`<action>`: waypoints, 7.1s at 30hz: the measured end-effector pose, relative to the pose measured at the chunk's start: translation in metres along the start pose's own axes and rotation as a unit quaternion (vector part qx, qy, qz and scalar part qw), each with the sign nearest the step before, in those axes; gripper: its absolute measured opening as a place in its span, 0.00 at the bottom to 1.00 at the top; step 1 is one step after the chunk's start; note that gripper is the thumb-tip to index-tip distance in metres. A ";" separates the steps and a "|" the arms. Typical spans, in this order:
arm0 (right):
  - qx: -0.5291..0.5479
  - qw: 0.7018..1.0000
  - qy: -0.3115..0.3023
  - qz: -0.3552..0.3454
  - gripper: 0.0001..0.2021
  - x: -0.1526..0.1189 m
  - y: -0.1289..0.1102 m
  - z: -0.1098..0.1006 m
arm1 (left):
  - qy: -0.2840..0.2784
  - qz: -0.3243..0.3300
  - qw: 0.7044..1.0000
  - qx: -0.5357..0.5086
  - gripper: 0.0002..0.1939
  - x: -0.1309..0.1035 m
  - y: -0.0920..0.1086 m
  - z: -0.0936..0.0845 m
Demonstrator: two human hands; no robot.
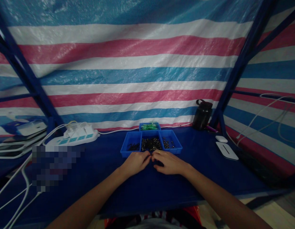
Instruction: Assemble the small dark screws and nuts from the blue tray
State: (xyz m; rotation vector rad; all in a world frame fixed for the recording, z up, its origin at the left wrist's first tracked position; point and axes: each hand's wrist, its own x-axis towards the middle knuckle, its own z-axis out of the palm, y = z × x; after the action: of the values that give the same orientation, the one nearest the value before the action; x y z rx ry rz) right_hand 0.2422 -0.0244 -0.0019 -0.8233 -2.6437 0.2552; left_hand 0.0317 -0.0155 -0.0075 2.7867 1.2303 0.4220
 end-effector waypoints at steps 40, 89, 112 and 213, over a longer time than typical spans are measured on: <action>-0.172 0.976 0.098 0.088 0.12 0.006 0.002 0.005 | -0.056 -0.023 0.996 0.067 0.12 0.000 0.001 0.010; 0.047 0.901 0.279 0.329 0.04 -0.015 0.101 -0.031 | -0.070 0.078 0.994 0.035 0.09 0.019 0.015 -0.019; 0.018 0.904 0.299 0.306 0.05 -0.015 0.094 -0.033 | 0.013 0.265 0.941 0.212 0.07 0.110 0.050 0.004; -0.120 0.984 0.018 0.132 0.13 0.000 -0.017 -0.011 | 0.097 0.216 0.963 0.132 0.10 0.003 -0.011 -0.039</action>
State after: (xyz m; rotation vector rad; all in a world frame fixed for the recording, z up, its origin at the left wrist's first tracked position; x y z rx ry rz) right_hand 0.2380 -0.0375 0.0125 -1.2473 -2.5603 -0.0132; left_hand 0.0152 -0.0075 0.0286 3.3193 0.7362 0.6089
